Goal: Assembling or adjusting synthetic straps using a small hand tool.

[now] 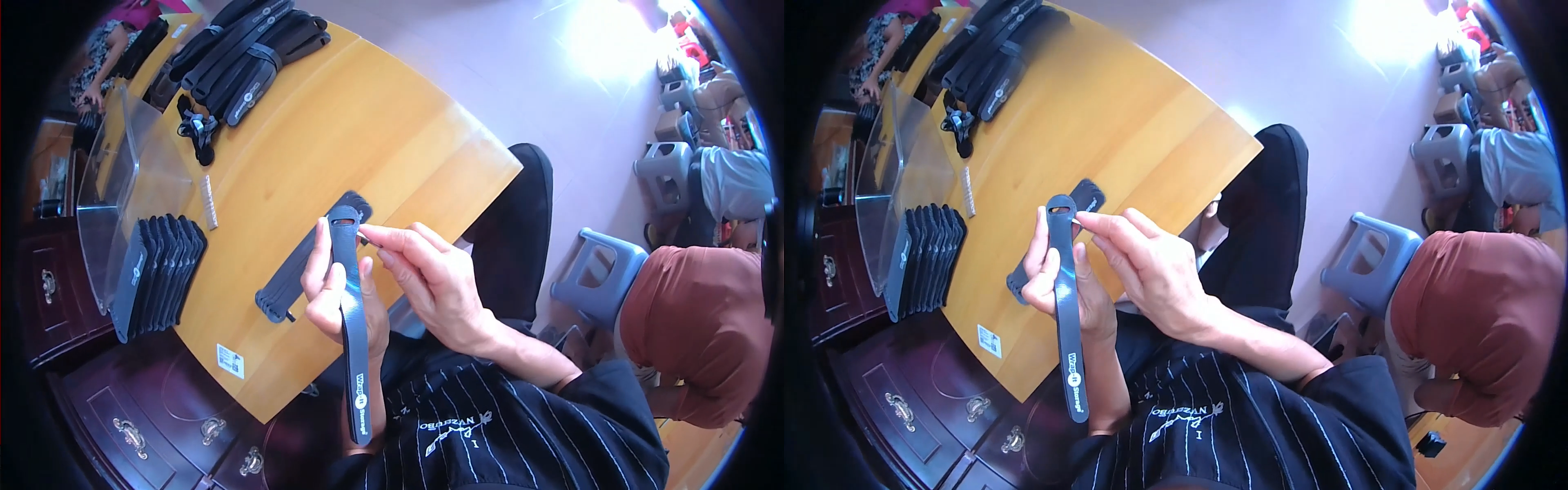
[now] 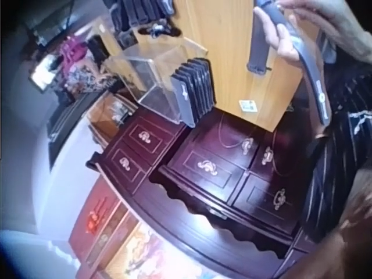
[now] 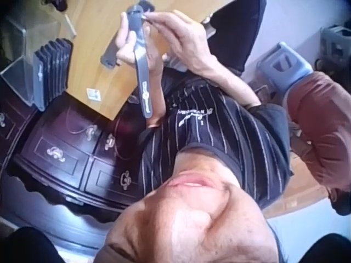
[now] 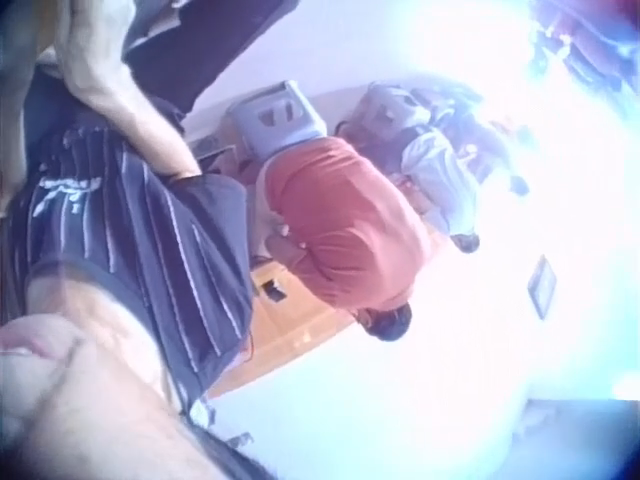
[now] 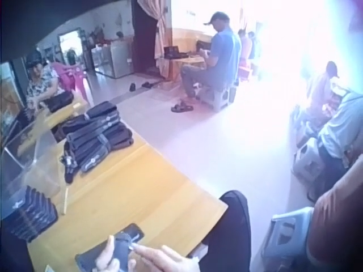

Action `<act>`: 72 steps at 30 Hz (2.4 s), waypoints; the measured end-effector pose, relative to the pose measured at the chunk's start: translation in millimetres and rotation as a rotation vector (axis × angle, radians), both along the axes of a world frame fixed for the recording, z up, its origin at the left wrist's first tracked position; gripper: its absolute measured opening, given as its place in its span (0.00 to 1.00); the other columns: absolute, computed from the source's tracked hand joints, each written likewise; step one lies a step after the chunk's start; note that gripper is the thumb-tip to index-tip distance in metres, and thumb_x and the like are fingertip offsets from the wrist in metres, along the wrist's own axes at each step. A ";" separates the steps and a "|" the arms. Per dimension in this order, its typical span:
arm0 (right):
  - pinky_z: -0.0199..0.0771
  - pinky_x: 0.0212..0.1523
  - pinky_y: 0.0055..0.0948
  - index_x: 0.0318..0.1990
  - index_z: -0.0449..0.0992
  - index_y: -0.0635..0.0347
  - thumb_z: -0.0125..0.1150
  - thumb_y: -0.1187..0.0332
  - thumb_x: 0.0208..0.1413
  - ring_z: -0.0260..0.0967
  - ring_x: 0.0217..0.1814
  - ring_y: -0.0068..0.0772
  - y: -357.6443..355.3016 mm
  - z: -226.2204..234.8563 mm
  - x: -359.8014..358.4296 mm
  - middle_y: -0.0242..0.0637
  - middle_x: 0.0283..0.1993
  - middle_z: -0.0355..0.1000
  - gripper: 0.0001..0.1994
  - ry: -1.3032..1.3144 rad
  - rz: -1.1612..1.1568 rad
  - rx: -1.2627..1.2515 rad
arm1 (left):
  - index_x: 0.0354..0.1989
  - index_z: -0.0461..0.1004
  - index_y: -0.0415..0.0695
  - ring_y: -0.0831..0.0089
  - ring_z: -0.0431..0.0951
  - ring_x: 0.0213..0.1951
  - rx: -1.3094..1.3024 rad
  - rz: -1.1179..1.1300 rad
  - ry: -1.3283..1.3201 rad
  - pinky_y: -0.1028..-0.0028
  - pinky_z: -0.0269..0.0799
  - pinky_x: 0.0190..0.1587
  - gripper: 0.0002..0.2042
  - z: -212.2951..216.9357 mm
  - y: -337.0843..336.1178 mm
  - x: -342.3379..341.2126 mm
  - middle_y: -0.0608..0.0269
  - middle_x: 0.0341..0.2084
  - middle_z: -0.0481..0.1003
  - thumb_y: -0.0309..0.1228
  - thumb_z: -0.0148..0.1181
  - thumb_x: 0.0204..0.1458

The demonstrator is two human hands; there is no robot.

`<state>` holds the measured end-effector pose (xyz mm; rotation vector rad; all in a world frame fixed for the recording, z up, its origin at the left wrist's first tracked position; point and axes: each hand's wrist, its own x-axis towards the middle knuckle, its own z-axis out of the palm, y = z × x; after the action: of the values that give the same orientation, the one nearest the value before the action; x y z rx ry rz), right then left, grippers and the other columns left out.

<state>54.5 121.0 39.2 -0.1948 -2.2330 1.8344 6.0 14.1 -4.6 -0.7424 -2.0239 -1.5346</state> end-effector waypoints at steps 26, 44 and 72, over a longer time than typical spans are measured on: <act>0.74 0.28 0.27 0.46 0.74 0.56 0.59 0.76 0.54 0.74 0.31 0.36 -14.9 -6.0 -36.6 0.36 0.33 0.72 0.12 0.195 -0.220 0.382 | 0.40 0.52 0.40 0.49 0.73 0.51 0.085 0.031 -0.144 0.63 0.78 0.48 0.12 11.9 3.6 -9.2 0.31 0.53 0.63 0.23 0.51 0.58; 0.74 0.26 0.32 0.49 0.72 0.55 0.57 0.71 0.56 0.74 0.30 0.38 41.0 29.8 -36.4 0.36 0.34 0.73 0.13 0.075 0.313 0.530 | 0.38 0.53 0.38 0.50 0.73 0.51 0.210 -0.329 -0.407 0.64 0.76 0.49 0.13 34.8 -36.6 -18.2 0.27 0.51 0.65 0.17 0.53 0.55; 0.76 0.32 0.30 0.40 0.75 0.60 0.60 0.70 0.55 0.77 0.33 0.38 59.4 43.4 7.9 0.38 0.30 0.75 0.07 0.046 0.338 0.375 | 0.43 0.61 0.38 0.71 0.74 0.45 0.353 -0.523 -0.858 0.73 0.72 0.51 0.16 39.3 -19.6 15.8 0.50 0.44 0.71 0.15 0.59 0.50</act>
<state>62.3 180.5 82.7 0.3060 -2.6476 1.4939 21.8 -5.4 34.7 -0.5305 -2.0642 -2.7975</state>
